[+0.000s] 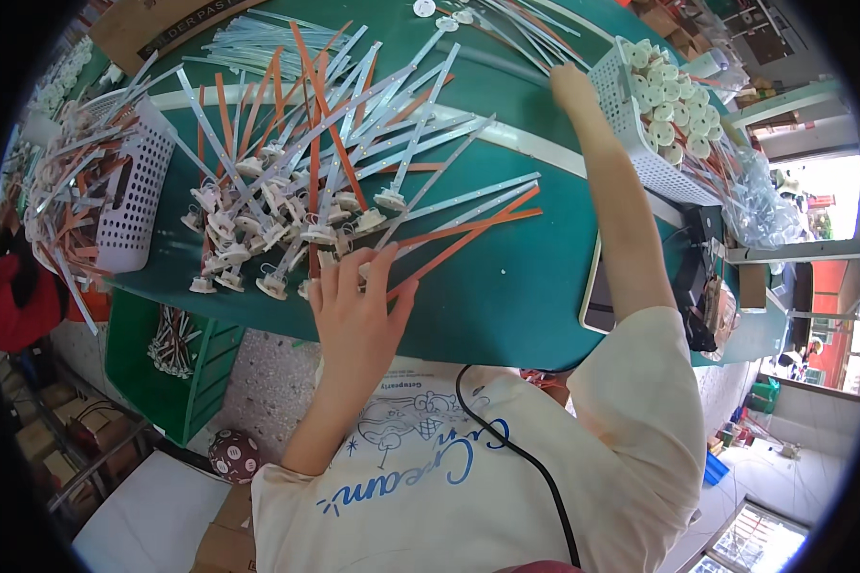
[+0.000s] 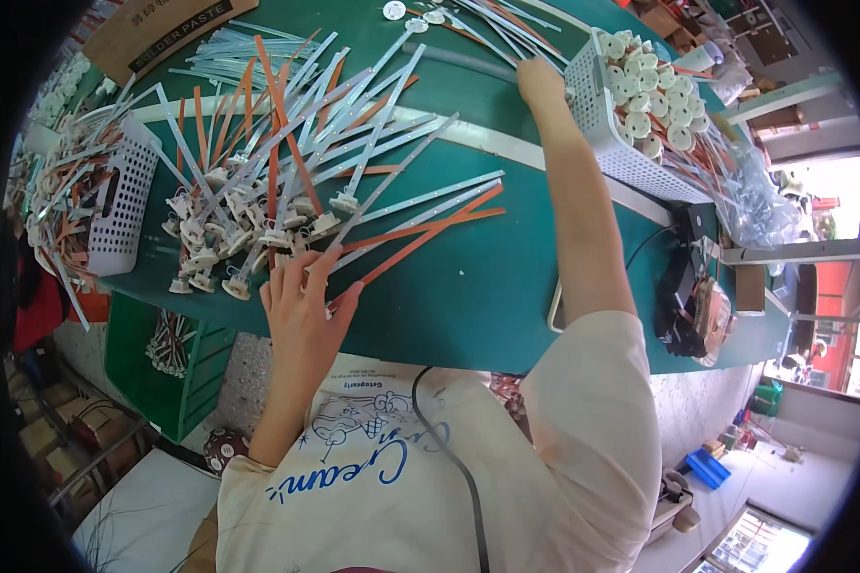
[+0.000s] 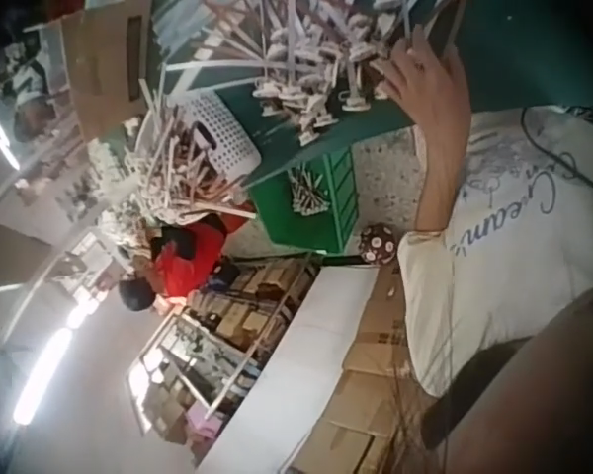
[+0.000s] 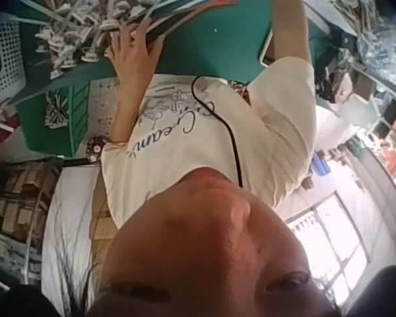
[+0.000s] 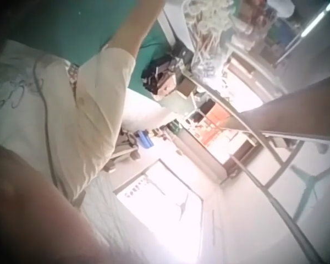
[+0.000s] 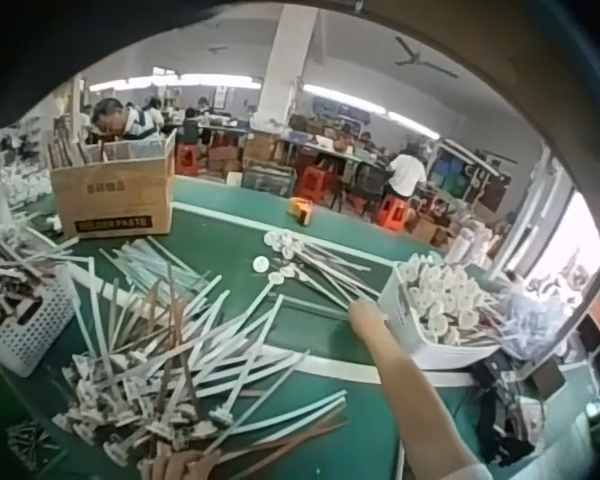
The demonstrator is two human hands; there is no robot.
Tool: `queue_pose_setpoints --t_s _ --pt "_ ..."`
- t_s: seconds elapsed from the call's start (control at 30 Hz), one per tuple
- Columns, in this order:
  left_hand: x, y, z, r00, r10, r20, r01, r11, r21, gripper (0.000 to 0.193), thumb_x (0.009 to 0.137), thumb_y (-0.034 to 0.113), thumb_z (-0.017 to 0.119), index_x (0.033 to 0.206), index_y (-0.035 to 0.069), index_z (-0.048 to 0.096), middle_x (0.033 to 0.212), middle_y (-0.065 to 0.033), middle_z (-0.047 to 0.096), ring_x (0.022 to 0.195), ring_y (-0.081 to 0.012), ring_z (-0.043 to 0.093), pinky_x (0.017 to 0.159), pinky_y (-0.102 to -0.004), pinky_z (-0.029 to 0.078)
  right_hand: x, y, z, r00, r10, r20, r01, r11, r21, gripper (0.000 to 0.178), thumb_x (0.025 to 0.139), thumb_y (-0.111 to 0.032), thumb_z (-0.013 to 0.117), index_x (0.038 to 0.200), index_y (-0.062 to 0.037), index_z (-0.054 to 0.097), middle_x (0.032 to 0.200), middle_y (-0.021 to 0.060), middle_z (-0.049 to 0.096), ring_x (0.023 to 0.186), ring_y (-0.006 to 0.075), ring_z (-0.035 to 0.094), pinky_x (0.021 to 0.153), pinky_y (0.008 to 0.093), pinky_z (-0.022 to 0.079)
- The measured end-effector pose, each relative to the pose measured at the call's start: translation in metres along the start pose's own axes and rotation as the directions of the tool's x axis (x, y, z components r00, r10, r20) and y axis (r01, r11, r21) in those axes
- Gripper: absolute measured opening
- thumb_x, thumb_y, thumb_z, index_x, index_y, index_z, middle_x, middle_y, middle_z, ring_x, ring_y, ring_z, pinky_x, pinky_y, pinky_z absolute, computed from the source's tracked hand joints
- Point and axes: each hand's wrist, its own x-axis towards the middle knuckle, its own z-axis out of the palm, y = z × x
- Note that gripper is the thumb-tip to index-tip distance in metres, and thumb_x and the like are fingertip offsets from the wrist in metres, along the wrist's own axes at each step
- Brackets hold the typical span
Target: The recorder is assembling small white plastic components by inserting orange tubes into them using a metal tool.
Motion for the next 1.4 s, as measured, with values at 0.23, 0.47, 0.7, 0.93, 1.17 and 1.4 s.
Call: queue_pose_setpoints --t_s 0.23,0.47,0.7,0.93,1.17,1.4 --pt "-0.005 0.004 0.010 0.996 0.080 -0.031 -0.085 0.975 -0.206 0.045 0.078 0.017 0.075 0.120 0.011 0.060 0.109 -0.0059 0.058 0.097 -0.0244 0.053 0.082 -0.0393 0.038 -0.043 0.017 -0.080 0.973 0.054 -0.223 0.068 0.859 0.508 0.020 0.097 -0.015 0.047 0.106 0.0017 0.053 0.096 0.0221 0.067 0.080 0.0292 0.069 0.073 0.0402 0.057" --pt "0.017 0.025 0.050 0.995 0.104 0.008 -0.076 0.780 -0.621 0.046 0.079 0.015 0.073 0.122 0.007 0.056 0.111 -0.0137 0.058 0.102 -0.0317 0.055 0.084 -0.0411 0.045 -0.216 -0.052 -0.112 0.994 0.060 -0.094 0.092 0.038 0.995 0.016 0.100 -0.010 0.043 0.110 0.0021 0.041 0.101 0.0262 0.066 0.080 0.0237 0.069 0.074 0.0311 0.057" --pt "0.001 0.030 0.075 0.969 0.244 0.051 -0.231 0.957 -0.176 0.043 0.076 0.023 0.075 0.116 0.015 0.061 0.115 -0.0039 0.056 0.106 -0.0249 0.051 0.089 -0.0414 0.036 -0.310 -0.108 -0.101 0.967 0.234 0.105 -0.080 -0.115 0.990 0.015 0.097 -0.002 0.050 0.109 0.0037 0.043 0.096 0.0215 0.066 0.083 0.0202 0.068 0.074 0.0303 0.057" --pt "0.012 0.013 0.053 0.982 0.182 -0.039 -0.182 0.983 0.019 0.037 0.075 0.021 0.076 0.110 0.018 0.064 0.110 0.0018 0.057 0.102 -0.0223 0.053 0.086 -0.0412 0.037 -0.315 -0.109 -0.088 0.977 0.140 0.162 -0.147 -0.110 0.983 0.015 0.095 -0.007 0.056 0.103 0.0048 0.054 0.088 0.0135 0.068 0.076 0.0152 0.067 0.071 0.0275 0.056" --pt "0.021 -0.015 0.038 0.981 0.149 0.122 -0.144 0.988 -0.048 0.044 0.072 0.019 0.078 0.113 0.013 0.063 0.107 -0.0024 0.056 0.099 -0.0218 0.055 0.084 -0.0386 0.040 -0.301 -0.124 -0.075 0.867 -0.001 0.499 -0.494 -0.133 0.859 0.025 0.093 -0.009 0.060 0.111 0.0059 0.052 0.087 0.0131 0.067 0.076 0.0156 0.067 0.064 0.0267 0.057" --pt "0.058 -0.024 0.032 0.957 0.256 0.137 -0.273 0.954 0.126 0.071 0.071 0.035 0.080 0.133 0.014 0.051 0.128 -0.0128 0.049 0.120 -0.0320 0.047 0.109 -0.0493 0.028 -0.273 -0.156 -0.056 0.932 0.101 0.349 -0.314 -0.263 0.912 0.054 0.089 -0.001 0.062 0.138 0.0051 0.039 0.112 0.0192 0.060 0.092 0.0196 0.068 0.071 0.0275 0.058"
